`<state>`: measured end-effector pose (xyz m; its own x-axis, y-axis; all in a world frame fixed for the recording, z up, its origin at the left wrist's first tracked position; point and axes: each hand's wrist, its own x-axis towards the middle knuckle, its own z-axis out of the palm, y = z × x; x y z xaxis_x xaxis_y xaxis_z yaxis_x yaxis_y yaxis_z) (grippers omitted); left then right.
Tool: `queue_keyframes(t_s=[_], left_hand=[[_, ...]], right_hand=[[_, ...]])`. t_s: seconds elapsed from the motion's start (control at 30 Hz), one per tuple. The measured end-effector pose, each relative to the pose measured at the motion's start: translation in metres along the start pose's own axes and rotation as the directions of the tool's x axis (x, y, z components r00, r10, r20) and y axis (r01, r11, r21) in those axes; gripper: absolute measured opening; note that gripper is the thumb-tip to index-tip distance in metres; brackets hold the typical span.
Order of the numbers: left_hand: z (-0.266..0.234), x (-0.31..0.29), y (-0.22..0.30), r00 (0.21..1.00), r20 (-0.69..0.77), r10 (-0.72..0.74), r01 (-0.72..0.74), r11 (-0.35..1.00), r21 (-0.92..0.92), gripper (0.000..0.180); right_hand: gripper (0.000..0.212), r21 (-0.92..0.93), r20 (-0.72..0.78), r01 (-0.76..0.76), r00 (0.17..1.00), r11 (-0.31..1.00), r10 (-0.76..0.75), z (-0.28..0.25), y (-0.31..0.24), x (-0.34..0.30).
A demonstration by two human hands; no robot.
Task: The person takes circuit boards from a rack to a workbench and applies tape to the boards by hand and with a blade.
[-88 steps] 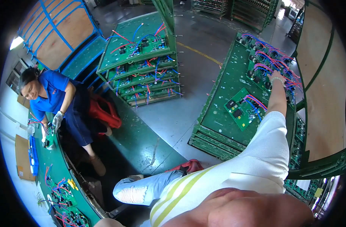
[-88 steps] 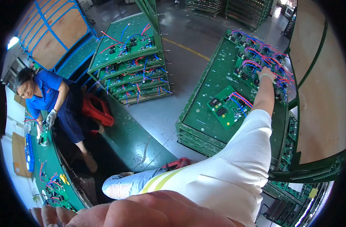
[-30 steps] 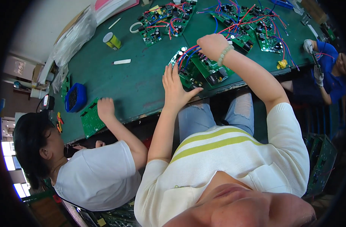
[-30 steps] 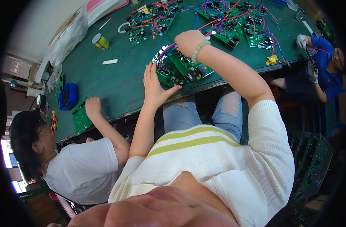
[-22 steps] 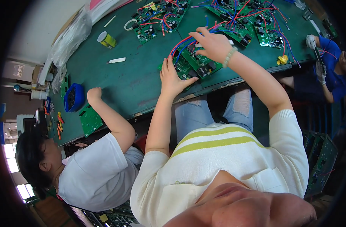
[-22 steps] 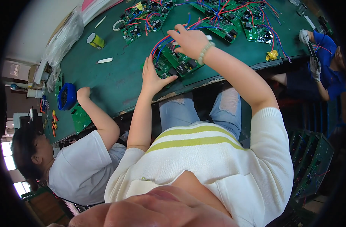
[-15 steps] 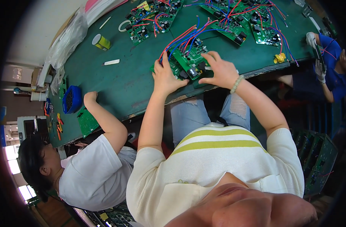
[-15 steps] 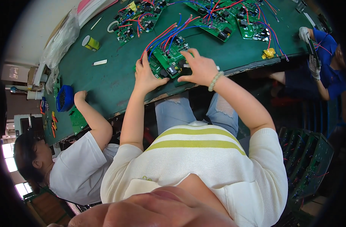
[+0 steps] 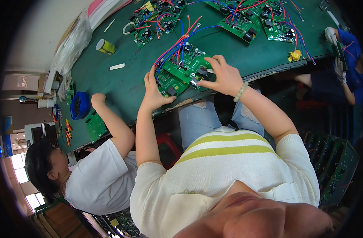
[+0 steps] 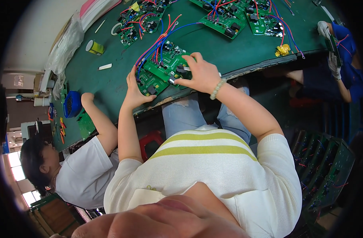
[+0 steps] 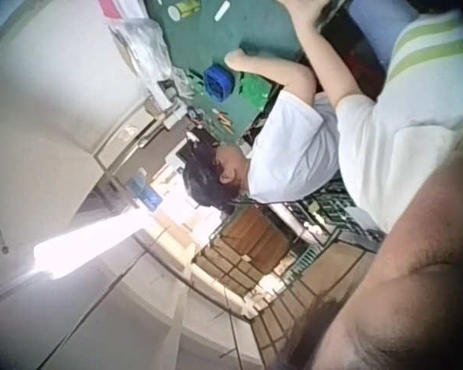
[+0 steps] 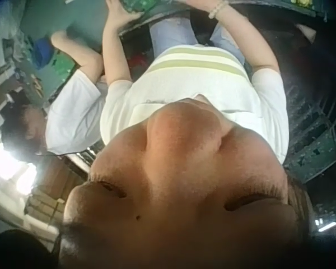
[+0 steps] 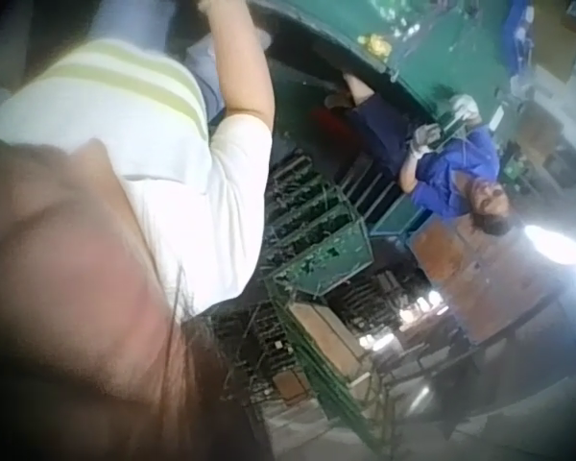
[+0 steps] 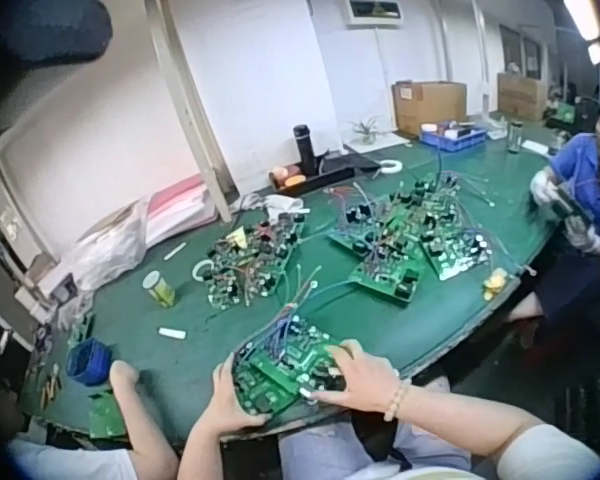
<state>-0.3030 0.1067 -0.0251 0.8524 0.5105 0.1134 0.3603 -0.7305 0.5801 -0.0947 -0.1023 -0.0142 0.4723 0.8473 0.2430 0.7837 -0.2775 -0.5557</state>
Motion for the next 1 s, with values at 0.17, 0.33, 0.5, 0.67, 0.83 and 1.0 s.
queue_keyframes(t_s=[0.17, 0.33, 0.5, 0.67, 0.83, 1.0], left_hand=[[0.006, -0.002, 0.005, 0.999, -0.037, 0.026, -0.026, 1.0, -0.016, 0.132], [-0.002, -0.008, 0.008, 1.0, -0.018, 0.026, -0.026, 0.999, -0.029, 0.127], [-0.007, -0.018, -0.009, 0.993, -0.033, -0.115, 0.101, 0.951, -0.293, 0.118], [-0.009, -0.012, 0.013, 1.0, -0.007, -0.029, 0.029, 0.996, 0.08, 0.114], [0.012, -0.013, 0.002, 0.976, -0.219, -0.012, 0.067, 0.968, 0.243, 0.083], [0.057, -0.009, 0.027, 0.871, -0.48, -0.11, 0.247, 0.941, 0.233, 0.085]], right_hand=[[0.07, -0.161, 0.194, -0.023, 0.979, 0.987, 0.055, 0.02, -0.008, 0.011], [0.071, -0.18, 0.099, -0.003, 0.995, 0.984, 0.021, 0.012, 0.01, 0.006], [0.068, -0.058, 0.077, -0.071, 0.994, 0.996, 0.075, -0.014, 0.026, -0.002], [0.066, 0.069, 0.072, -0.138, 0.988, 0.988, 0.133, -0.029, 0.04, 0.002], [0.067, -0.016, -0.015, -0.045, 0.999, 0.999, 0.045, -0.031, 0.047, -0.02], [0.07, -0.053, -0.051, 0.0, 0.999, 0.999, -0.003, -0.016, 0.049, -0.024]])
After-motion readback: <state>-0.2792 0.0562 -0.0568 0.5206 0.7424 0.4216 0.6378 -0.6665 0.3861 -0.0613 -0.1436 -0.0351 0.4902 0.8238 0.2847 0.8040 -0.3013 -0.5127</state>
